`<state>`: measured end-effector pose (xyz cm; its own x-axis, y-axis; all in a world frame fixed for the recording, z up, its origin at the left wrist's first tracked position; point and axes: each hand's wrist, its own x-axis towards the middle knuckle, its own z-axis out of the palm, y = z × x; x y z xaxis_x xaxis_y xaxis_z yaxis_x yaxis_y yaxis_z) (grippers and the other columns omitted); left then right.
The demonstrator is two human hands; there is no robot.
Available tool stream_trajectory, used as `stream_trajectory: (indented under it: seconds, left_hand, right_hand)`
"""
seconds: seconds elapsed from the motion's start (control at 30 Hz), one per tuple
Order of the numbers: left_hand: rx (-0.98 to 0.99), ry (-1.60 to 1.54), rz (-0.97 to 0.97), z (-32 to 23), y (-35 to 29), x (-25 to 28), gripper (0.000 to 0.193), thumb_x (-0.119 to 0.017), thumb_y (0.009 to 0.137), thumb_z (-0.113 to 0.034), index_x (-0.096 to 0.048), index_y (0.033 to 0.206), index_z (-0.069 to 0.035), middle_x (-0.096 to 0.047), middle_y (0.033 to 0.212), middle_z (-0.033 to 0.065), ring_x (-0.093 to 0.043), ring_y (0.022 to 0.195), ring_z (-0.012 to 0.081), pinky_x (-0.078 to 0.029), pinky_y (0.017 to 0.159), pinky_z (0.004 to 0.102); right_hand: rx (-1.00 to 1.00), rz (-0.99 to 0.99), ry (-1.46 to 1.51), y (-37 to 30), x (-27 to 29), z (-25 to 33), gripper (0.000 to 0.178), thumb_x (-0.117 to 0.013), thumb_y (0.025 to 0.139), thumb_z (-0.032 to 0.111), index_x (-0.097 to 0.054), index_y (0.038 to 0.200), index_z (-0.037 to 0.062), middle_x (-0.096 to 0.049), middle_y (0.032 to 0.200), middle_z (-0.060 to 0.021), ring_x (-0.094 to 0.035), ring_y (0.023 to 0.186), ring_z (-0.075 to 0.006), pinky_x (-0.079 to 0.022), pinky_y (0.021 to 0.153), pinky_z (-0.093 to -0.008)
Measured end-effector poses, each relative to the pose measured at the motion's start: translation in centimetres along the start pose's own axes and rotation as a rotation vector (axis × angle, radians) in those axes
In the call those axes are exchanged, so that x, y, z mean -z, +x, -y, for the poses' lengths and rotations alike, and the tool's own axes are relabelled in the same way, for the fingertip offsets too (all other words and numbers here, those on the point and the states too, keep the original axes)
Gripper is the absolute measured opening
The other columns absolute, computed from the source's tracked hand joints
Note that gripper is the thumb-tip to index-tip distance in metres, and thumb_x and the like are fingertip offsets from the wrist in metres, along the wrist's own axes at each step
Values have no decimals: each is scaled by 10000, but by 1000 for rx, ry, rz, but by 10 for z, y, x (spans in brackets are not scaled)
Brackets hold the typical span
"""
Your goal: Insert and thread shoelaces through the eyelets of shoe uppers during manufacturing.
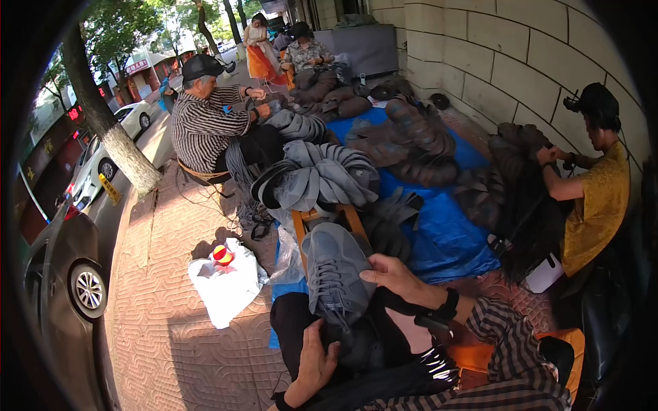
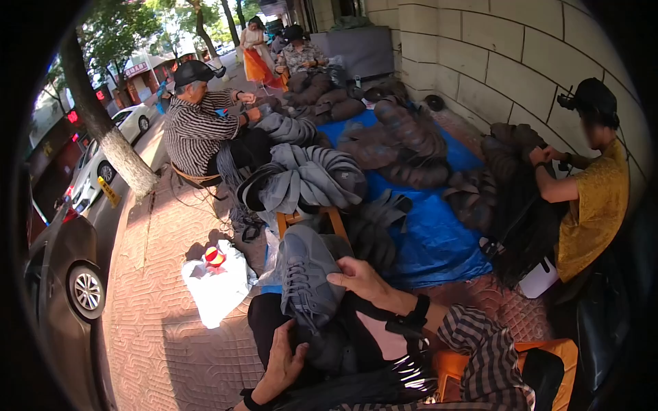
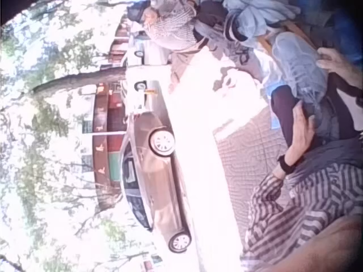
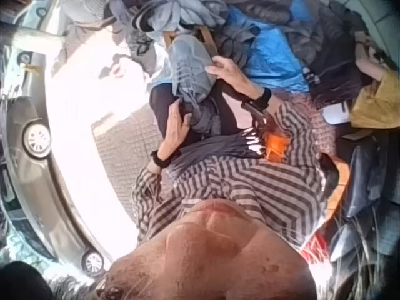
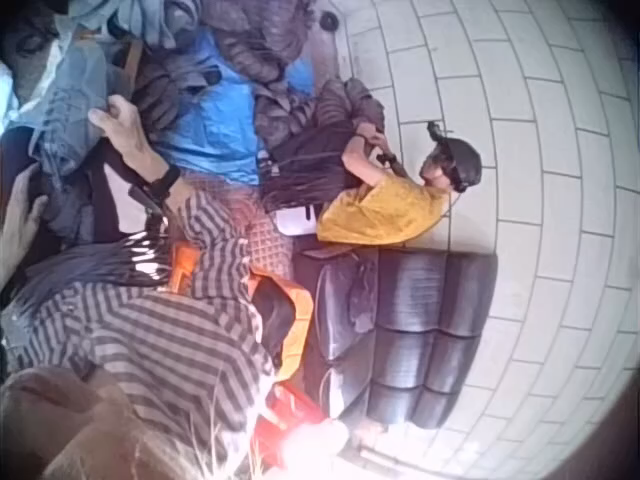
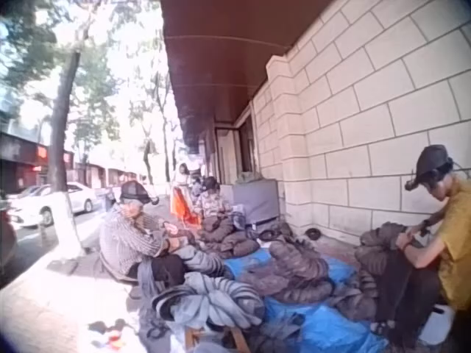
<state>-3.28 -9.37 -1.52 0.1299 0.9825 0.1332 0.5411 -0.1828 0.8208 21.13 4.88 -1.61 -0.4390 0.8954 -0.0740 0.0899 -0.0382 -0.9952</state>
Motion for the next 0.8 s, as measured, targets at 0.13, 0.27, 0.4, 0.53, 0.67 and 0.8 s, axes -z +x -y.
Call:
stream_trajectory:
  seconds: [0.13, 0.27, 0.4, 0.53, 0.67, 0.8]
  left_hand:
    - [106, -57, 26, 5, -2, -3, 510, -627, 865, -101, -386, 1277, 79, -541, 1170, 322, -580, 1098, 417, -462, 931, 409]
    - [245, -234, -19, 3, -1, -4, 425, -605, 916, -212, -421, 1198, 47, -609, 1013, 270, -628, 991, 359, -489, 837, 406]
    - [-88, 373, -8, 1, -2, -18, 445, -656, 830, -146, -475, 1189, 43, -608, 916, 221, -597, 893, 375, -440, 812, 439]
    - [-231, 542, -36, -21, 25, -32, 428, -608, 832, -124, -481, 1202, 51, -603, 932, 156, -587, 851, 308, -434, 741, 418]
    - [-306, 735, -23, -48, 37, -88, 354, -630, 792, -107, -513, 1098, 27, -593, 904, 143, -580, 835, 306, -448, 696, 429]
    - [-770, 938, -201, -22, 28, -79, 314, -533, 863, -210, -623, 1089, -13, -652, 976, 175, -643, 852, 322, -507, 707, 432]
  right_hand:
    - [145, 231, 0, -17, -15, 9, 501, -731, 849, 137, -505, 1259, -39, -639, 1094, -88, -597, 1000, -132, -496, 893, -294]
    - [44, 86, 13, -15, -6, 14, 418, -727, 823, 81, -570, 1184, -58, -657, 1068, -60, -588, 984, -125, -488, 892, -299]
    - [159, -34, 116, 9, 7, 42, 362, -719, 811, 50, -599, 1138, -50, -674, 1008, -44, -607, 908, -106, -500, 842, -272]
    - [158, -33, 43, 41, 10, 76, 279, -707, 805, 46, -632, 1059, -41, -675, 949, -38, -622, 828, -114, -502, 755, -262]
    - [443, -138, -632, 56, -43, 108, 238, -742, 717, 156, -605, 852, 15, -619, 756, -108, -625, 711, -173, -496, 629, -337]
    - [1217, 220, -1042, -1, -164, 24, 284, -676, 683, 156, -554, 903, 24, -601, 563, -112, -646, 551, -283, -473, 472, -436]
